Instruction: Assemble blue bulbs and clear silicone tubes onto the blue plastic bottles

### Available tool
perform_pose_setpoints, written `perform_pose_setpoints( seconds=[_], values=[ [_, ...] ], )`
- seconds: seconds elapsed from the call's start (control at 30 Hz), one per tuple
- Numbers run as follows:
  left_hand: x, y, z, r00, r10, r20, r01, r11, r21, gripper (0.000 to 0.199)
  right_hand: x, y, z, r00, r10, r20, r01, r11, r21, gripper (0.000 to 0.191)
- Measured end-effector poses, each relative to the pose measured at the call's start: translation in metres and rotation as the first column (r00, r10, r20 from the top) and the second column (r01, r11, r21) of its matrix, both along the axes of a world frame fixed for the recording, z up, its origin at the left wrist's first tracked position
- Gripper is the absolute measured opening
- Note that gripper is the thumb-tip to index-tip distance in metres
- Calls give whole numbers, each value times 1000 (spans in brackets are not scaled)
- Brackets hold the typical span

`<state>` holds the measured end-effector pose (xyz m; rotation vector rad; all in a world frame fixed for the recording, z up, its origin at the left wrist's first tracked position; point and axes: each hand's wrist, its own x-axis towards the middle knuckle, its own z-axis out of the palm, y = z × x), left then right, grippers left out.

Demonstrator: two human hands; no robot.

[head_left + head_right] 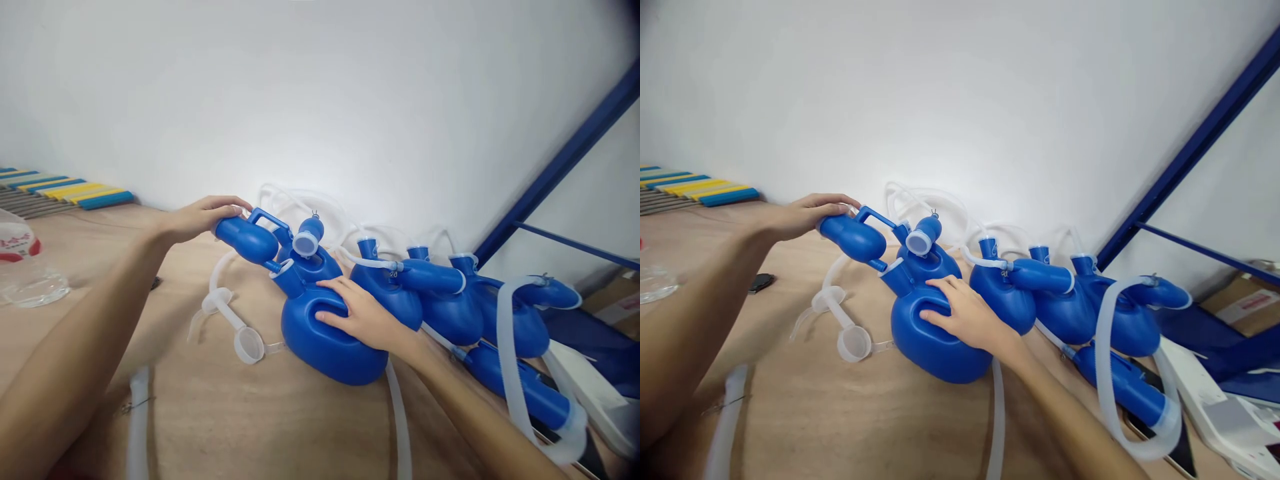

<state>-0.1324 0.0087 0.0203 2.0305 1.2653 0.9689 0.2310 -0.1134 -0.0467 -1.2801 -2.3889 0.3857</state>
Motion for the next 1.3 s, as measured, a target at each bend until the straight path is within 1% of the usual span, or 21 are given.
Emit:
perform_pose_setpoints(
  seconds=[0.07, 0.1, 0.2, 0.27, 0.37, 0.43, 0.47, 0.53, 0.63, 0.7, 0.73, 0.8, 0.83, 0.93, 0.97, 1.03, 1.1, 1.13, 1.2, 1.23, 1.3],
  values=[
    [-5, 16, -14, 999, 36, 29, -32, 992, -122, 54, 6, 3, -8, 1000, 3, -14, -3, 1000, -16, 44],
    [-7, 22, -21, 999, 53, 3, -52, 983, -178, 55, 8, 4, -10, 1000, 9, -24, -10, 1000, -16, 42],
    [-8, 36, -43, 981, 85, -172, -131, 954, -271, 59, 13, 6, -10, 998, 24, -49, -26, 999, -34, 42],
    [-5, 41, -60, 969, 66, -236, -140, 941, -309, 63, 14, 7, -8, 998, 27, -64, -30, 998, -47, 43],
    [5, 46, -85, 974, 21, -225, -114, 906, -408, 69, 14, 8, -6, 997, 28, -70, -31, 999, -43, 42],
    [9, 50, -95, 979, 17, -205, -108, 890, -443, 73, 13, 8, -6, 997, 29, -72, -32, 999, -41, 42],
    [9, 53, -96, 981, 33, -193, -114, 898, -424, 75, 13, 8, -6, 997, 31, -73, -34, 999, -42, 42],
    [4, 56, -90, 978, 89, -189, -152, 925, -347, 77, 13, 7, -7, 997, 31, -76, -35, 998, -46, 42],
    [-14, 51, -69, 940, 143, -309, -237, 926, -293, 76, 14, 8, -8, 996, 20, -88, -25, 998, -50, 41],
    [-28, 36, -56, 902, 90, -423, -251, 905, -344, 75, 14, 8, -9, 995, 18, -100, -23, 998, -50, 40],
    [-33, 26, -53, 882, 50, -468, -255, 886, -386, 78, 14, 9, -10, 994, 21, -104, -26, 998, -51, 41],
    [-40, 3, -53, 840, -73, -538, -248, 830, -499, 86, 14, 9, -10, 993, 27, -113, -33, 998, -56, 42],
    [-41, -9, -57, 836, -134, -533, -211, 818, -535, 87, 15, 10, -11, 993, 29, -117, -36, 998, -59, 42],
    [-39, -36, -76, 869, -287, -402, 14, 828, -561, 76, 15, 10, -12, 991, 34, -127, -42, 998, -56, 44],
    [-39, -41, -83, 883, -311, -351, 78, 835, -544, 71, 15, 10, -12, 991, 35, -128, -42, 998, -54, 44],
    [-41, -47, -97, 917, -305, -258, 145, 856, -496, 61, 15, 10, -12, 991, 35, -130, -42, 998, -52, 45],
    [-47, -48, -106, 960, -242, -142, 156, 880, -449, 52, 14, 10, -12, 991, 35, -130, -42, 998, -56, 46],
    [-50, -47, -109, 979, -195, -57, 153, 893, -423, 49, 14, 10, -12, 991, 35, -130, -43, 997, -59, 46],
    [-54, -47, -110, 983, -71, 171, 127, 930, -346, 47, 14, 10, -12, 991, 39, -132, -47, 997, -61, 46],
    [-53, -48, -108, 954, -9, 300, 99, 952, -288, 49, 14, 10, -12, 990, 41, -133, -50, 997, -65, 47],
    [-40, -53, -99, 854, 53, 518, 37, 986, -160, 51, 14, 10, -12, 990, 44, -136, -54, 996, -69, 47]
  ],
)
